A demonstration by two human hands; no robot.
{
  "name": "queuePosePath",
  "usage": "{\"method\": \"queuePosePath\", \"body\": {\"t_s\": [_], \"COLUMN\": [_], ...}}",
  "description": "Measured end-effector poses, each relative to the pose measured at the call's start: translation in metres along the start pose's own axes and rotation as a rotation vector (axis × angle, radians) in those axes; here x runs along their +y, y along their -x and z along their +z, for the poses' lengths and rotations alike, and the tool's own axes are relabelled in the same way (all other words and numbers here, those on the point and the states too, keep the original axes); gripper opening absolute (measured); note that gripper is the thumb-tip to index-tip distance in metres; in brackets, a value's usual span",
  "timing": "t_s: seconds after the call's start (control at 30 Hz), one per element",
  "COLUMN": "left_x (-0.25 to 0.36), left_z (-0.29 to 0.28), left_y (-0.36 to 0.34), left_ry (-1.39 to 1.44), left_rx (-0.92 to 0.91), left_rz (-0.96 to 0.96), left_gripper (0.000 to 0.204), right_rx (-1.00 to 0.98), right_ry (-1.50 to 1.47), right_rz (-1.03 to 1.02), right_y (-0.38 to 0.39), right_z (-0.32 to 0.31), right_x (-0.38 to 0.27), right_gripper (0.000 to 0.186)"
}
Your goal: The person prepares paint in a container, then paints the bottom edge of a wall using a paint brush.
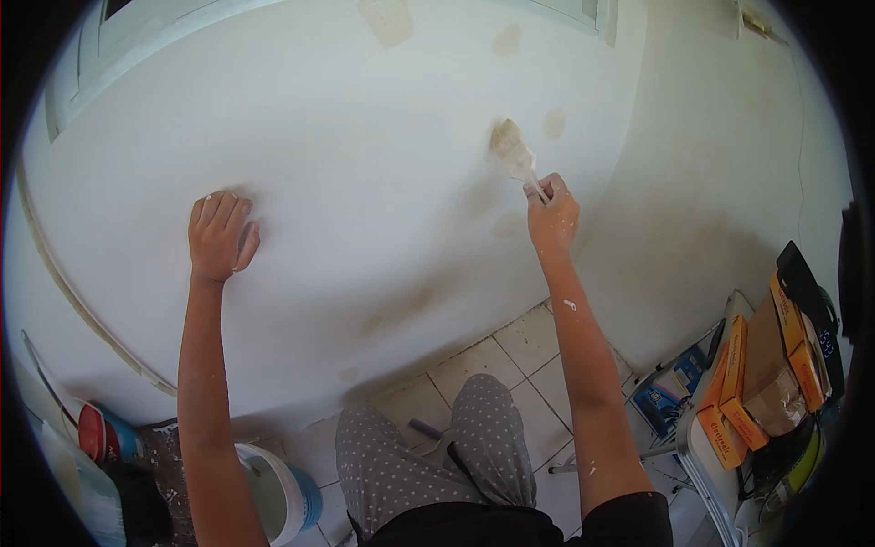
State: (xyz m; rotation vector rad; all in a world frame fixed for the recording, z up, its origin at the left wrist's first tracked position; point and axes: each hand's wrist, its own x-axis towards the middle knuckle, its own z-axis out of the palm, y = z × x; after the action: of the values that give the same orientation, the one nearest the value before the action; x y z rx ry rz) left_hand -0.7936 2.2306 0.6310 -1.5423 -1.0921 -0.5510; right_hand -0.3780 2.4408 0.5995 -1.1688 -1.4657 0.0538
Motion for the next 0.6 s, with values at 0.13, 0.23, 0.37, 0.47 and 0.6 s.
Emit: {"method": "queuePosePath", "body": {"t_s": [0.13,0.23,0.37,0.47,0.6], "left_x": [0.0,0.001,0.002,0.004,0.004], "left_z": [0.001,0.001,0.0,-0.001,0.0], "left_y": [-0.002,-0.002,-0.001,-0.002,-0.003], "left_ry": [-0.004,-0.003,-0.014,-0.024,-0.023], "left_rx": [0.021,0.03,0.01,-0.001,0.009], "left_rz": [0.017,0.019,0.008,-0.005,0.0], "left_gripper": [0.021,0.02,0.02,0.022,0.022], "right_rx": [0.029,0.044,0.075,0.092,0.058], "right_ry": [-0.065,-0.091,-0.161,-0.179,-0.196], "right_rz": [0.049,0.027,0.019,0.037,0.007], "right_y": [0.002,0.001,-0.003,-0.011,-0.014], "right_z": [-0.006,-0.005,0.002,0.009,0.017], "right_x": [0.012,0.013,0.007,0.002,-0.005], "right_gripper": [0.02,0.019,0.019,0.019,0.018]}}
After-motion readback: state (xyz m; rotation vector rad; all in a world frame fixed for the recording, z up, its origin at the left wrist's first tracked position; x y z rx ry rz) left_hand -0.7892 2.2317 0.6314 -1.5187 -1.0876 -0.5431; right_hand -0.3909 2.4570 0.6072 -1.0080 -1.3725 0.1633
